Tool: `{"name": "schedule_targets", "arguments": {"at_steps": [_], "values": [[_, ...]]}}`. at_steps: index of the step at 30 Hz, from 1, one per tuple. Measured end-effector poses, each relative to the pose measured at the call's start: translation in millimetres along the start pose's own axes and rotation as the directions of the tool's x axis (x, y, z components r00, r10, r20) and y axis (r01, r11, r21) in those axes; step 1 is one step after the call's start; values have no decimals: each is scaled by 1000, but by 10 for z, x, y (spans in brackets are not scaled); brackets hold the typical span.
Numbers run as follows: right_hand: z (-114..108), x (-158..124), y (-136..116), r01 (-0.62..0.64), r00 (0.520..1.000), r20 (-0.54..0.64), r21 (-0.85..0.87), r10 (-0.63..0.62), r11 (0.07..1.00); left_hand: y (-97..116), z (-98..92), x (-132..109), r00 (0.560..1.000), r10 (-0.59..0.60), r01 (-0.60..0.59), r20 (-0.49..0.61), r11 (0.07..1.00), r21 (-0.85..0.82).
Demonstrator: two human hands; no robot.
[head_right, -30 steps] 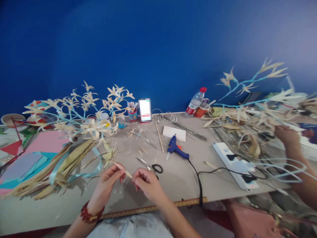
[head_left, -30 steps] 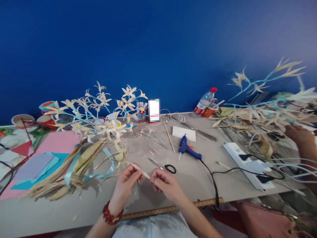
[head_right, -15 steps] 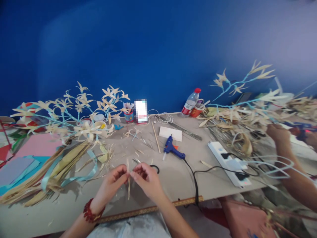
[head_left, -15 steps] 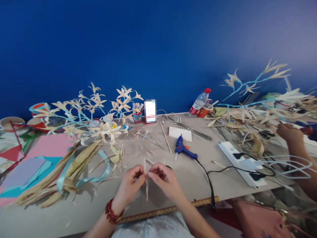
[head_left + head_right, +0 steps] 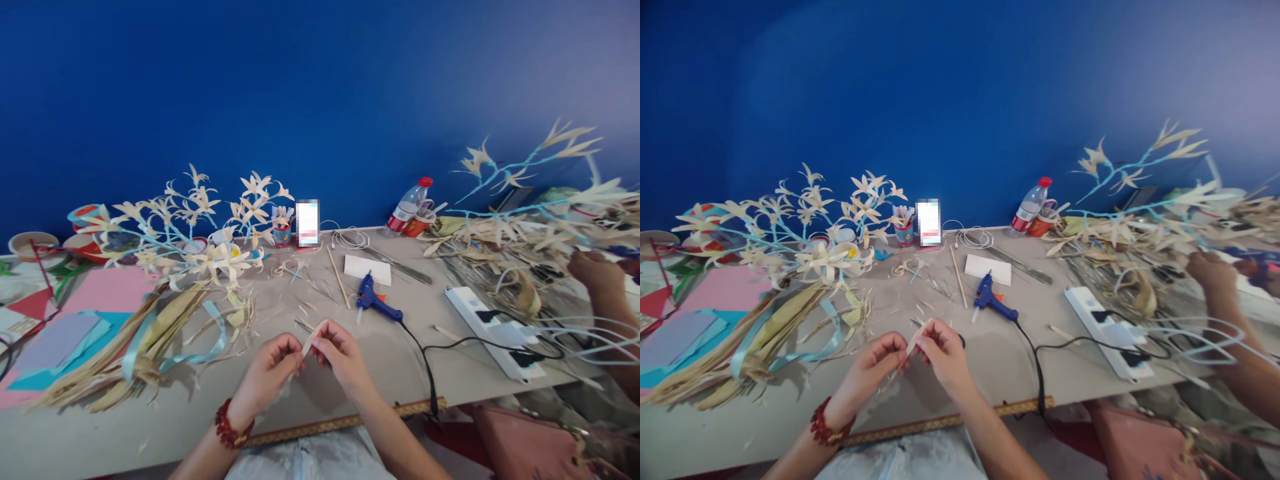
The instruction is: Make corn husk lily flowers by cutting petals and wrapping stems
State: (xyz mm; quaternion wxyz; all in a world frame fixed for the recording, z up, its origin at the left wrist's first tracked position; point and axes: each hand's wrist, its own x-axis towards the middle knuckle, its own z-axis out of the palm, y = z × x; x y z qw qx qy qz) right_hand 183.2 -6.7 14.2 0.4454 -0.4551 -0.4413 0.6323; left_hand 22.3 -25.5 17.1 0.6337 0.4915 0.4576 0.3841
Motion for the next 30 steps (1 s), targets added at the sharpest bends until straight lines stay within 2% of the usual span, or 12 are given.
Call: {"name": "schedule_targets", "arguments": {"at_steps": [4,8,10,12,13,14,16,18,21,24,27,30], "values": [[5,2,23,47,997,-62,21,-45,999,-2,1,6,1000,26,-26,1,1000,-13],[3,-14,69,79,996,-43,-10,-80,997,-17,6,6,1000,2,-3,-24,999,-41],[-47,-3,64,97,995,16,-116,-96,989,-42,-5,6,999,-11,8,-54,999,-49],[-163,59,13,150,988,83,-350,-129,925,-76,-30,6,995,-30,24,-100,998,-59],[-245,116,-30,188,982,105,-519,-156,834,-93,-46,6,991,-40,32,-129,997,-65],[-336,191,-81,219,973,107,-698,-203,682,-107,-63,5,986,-48,37,-161,997,-73],[-520,390,-184,121,952,49,-966,-301,227,-125,-90,3,976,-48,29,-214,996,-88],[-659,620,-255,35,948,-7,-991,-319,127,-122,-99,-1,970,-20,-6,-242,994,-106],[-723,939,-263,-33,951,-50,-998,-306,58,-89,-84,-9,976,27,-57,-216,990,-132],[-671,1159,-211,-86,954,-93,-996,-284,37,-49,-74,-20,984,47,-70,-173,988,-134],[-649,1259,-215,-139,951,-153,-988,-269,71,-20,-100,-30,981,50,-74,-187,990,-123],[-725,1229,-316,-171,940,-208,-973,-269,156,3,-146,-30,977,39,-67,-210,990,-128]]}}
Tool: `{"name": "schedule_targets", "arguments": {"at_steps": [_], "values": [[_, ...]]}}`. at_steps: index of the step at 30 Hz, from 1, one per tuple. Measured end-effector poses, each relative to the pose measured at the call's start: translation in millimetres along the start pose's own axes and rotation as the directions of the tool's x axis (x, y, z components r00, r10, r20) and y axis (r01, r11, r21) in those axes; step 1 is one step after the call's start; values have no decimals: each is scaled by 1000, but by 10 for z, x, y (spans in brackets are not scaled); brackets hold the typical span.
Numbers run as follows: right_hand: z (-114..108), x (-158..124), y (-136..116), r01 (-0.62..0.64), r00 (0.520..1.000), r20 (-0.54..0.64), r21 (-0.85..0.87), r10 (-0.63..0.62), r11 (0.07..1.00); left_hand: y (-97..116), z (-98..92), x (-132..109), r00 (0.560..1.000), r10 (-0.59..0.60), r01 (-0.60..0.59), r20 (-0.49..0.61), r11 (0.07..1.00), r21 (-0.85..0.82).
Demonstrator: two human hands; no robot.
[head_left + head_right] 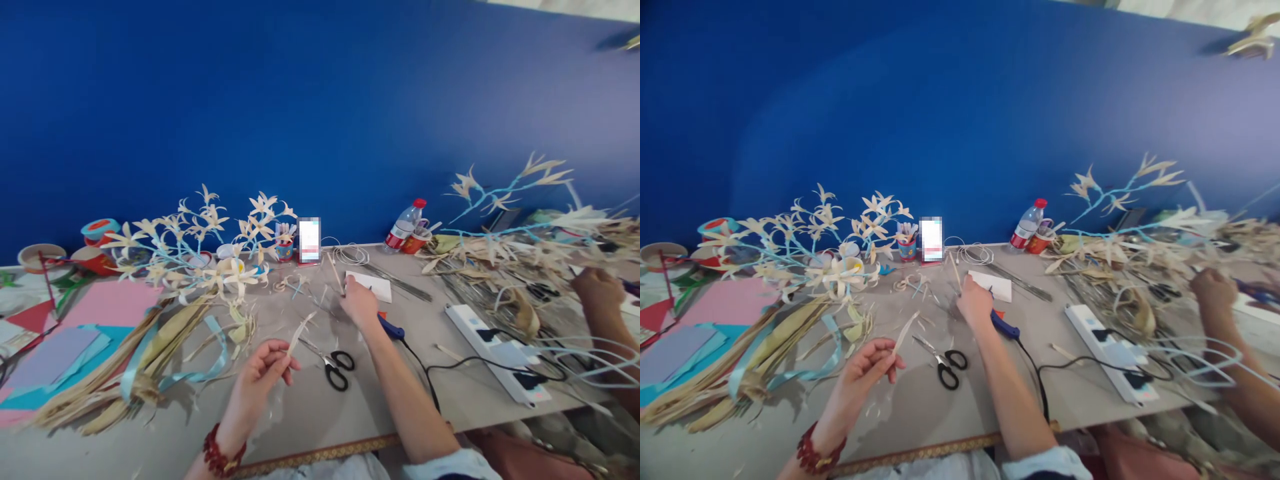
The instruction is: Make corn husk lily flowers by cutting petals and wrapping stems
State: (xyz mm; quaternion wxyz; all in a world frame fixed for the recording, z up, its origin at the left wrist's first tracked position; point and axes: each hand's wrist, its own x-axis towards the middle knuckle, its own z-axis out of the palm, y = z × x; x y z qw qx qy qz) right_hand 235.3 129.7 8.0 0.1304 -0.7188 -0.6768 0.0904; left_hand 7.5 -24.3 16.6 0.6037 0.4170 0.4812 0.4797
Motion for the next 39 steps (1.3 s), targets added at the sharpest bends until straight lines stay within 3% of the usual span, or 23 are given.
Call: {"name": "schedule_targets", "arguments": {"at_steps": [5,9,11,13,17,22,26,32,39], "values": [[-258,-200,202,21,1000,11,225,-24,974,42,-6,44,1000,-7,7,-14,1000,-17],[-238,-642,184,51,989,103,423,-104,905,60,47,81,1000,9,-9,22,1000,-3],[-180,-923,77,16,958,197,689,-209,724,67,75,93,999,14,-14,49,1000,-3],[-140,-1174,-67,5,915,234,807,-328,591,79,105,97,996,14,-14,83,1000,-3],[-128,-1415,-309,104,892,192,794,-409,600,110,163,69,991,5,-8,133,1000,28],[-57,-1392,-372,188,906,141,712,-400,676,92,170,27,994,8,-25,111,988,151],[-3,-1387,-392,189,905,121,743,-407,642,50,136,28,992,75,-97,98,964,246],[19,-1406,-464,11,904,197,876,-379,482,37,130,11,991,82,-103,102,970,220],[-9,-1412,-510,-221,860,341,919,-379,326,-15,93,-3,989,95,-110,111,983,147]]}}
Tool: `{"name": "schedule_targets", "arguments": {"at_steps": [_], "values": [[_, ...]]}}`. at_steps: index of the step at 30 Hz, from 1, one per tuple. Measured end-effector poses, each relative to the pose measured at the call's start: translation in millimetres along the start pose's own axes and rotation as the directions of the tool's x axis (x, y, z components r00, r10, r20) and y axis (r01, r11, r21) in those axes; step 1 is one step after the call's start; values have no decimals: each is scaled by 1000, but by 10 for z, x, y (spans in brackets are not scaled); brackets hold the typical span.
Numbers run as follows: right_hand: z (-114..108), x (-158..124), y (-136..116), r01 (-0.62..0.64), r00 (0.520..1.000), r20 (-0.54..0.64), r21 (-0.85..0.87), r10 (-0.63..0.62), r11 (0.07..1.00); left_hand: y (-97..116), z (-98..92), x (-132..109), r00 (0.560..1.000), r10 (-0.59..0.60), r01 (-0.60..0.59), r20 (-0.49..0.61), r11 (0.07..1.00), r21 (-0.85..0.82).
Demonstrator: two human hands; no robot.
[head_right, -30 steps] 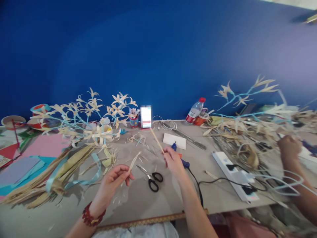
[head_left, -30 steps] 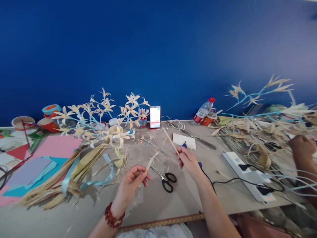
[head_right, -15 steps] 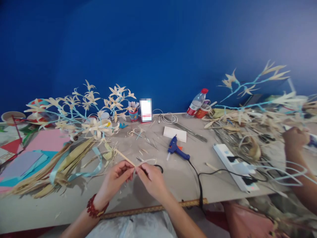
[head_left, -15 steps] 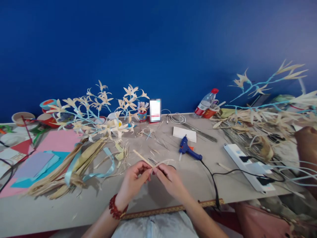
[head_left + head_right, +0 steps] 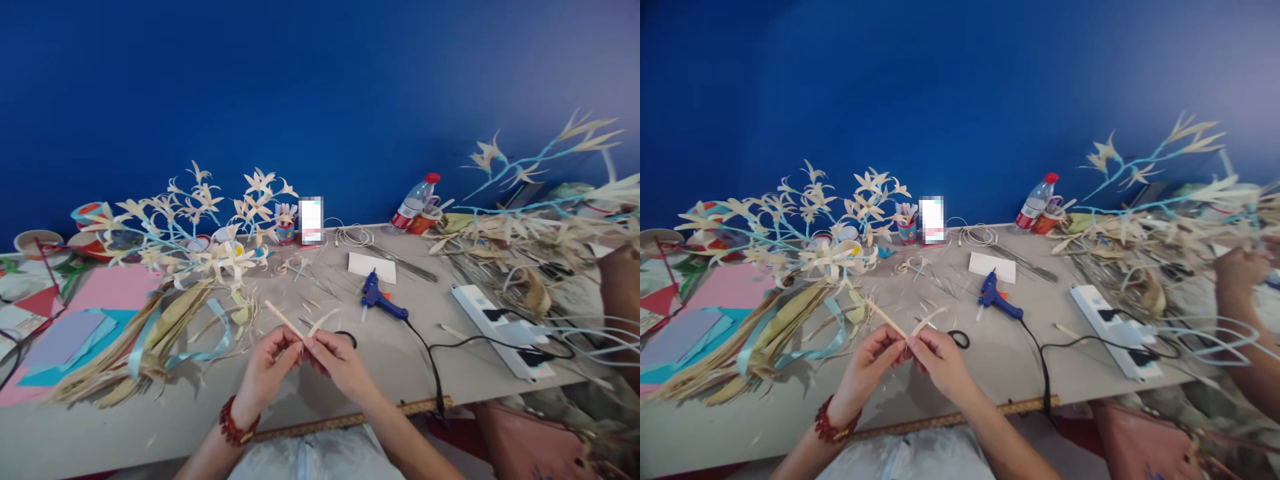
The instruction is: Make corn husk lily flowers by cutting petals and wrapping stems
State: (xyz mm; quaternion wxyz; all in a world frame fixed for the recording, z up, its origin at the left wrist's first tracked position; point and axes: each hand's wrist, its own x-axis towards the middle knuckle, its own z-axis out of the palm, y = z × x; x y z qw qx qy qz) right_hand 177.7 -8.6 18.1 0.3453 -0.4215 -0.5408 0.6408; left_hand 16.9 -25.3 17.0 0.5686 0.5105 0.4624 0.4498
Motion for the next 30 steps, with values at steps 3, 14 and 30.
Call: {"name": "schedule_targets", "arguments": {"at_steps": [3,14,30], "values": [[15,-9,-54,-117,993,30,129,114,985,2,-16,-17,999,34,-35,12,999,15],[26,-67,-139,-276,961,131,350,245,895,37,-39,-70,997,60,-62,37,998,33],[-5,-97,-149,-32,999,-1,-86,32,996,52,30,-68,993,106,-110,-57,992,-67]]}}
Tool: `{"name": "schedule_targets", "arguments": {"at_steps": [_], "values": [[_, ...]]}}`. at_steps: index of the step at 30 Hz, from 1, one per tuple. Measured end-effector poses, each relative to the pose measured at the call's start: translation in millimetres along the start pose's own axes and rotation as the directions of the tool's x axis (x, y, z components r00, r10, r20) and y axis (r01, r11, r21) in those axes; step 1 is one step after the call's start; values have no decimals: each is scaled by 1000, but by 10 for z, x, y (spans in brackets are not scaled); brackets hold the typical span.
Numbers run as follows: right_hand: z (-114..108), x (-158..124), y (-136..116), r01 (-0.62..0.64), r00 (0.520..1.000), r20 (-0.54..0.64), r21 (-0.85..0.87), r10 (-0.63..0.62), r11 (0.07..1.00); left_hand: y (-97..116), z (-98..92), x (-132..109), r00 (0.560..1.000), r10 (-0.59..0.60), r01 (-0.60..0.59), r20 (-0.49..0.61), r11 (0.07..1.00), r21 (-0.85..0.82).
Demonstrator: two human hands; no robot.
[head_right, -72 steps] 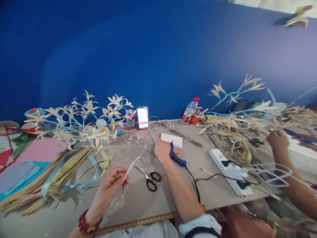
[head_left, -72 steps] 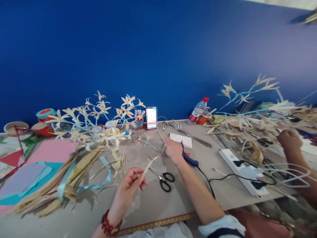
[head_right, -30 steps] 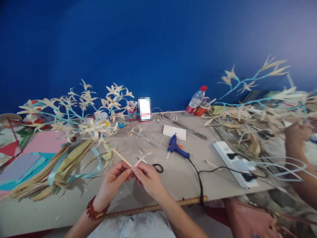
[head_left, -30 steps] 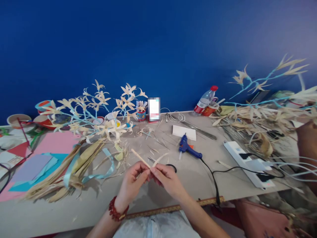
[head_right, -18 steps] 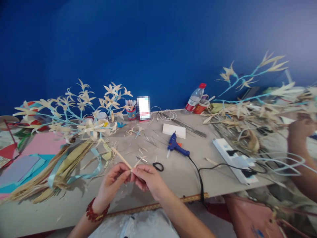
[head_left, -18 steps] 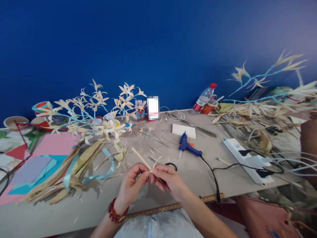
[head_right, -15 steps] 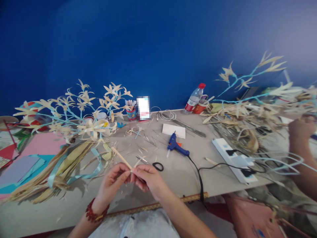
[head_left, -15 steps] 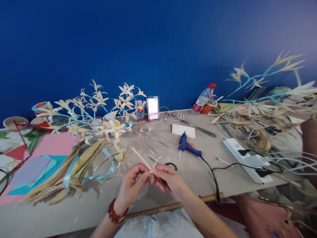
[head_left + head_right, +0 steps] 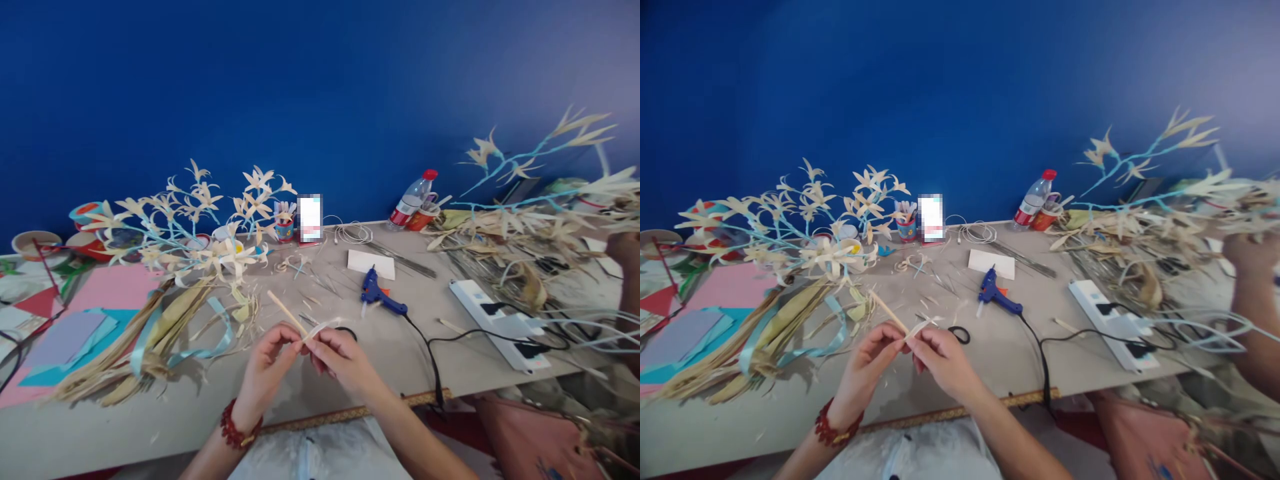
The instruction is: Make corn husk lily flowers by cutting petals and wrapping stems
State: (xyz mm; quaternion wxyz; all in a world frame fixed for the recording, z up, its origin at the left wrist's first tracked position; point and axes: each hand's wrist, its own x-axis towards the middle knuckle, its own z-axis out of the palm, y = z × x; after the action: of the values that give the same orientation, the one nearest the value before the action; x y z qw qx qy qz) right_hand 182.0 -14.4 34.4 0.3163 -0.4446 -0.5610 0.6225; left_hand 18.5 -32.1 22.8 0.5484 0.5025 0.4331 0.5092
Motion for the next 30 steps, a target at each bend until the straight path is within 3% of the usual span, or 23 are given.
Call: {"name": "schedule_targets", "arguments": {"at_steps": [6,21,25,30], "values": [[0,-9,-77,65,997,-32,-212,-74,975,21,20,4,998,-61,61,-14,998,-7],[16,21,-73,155,984,-32,-345,-177,926,16,74,13,978,-164,123,-125,950,-285],[5,25,-50,148,984,-48,-335,-174,931,33,20,10,977,-100,76,-189,988,-133],[8,15,-41,111,990,-42,-332,-133,937,101,-21,25,997,36,-19,-73,974,225]]}}
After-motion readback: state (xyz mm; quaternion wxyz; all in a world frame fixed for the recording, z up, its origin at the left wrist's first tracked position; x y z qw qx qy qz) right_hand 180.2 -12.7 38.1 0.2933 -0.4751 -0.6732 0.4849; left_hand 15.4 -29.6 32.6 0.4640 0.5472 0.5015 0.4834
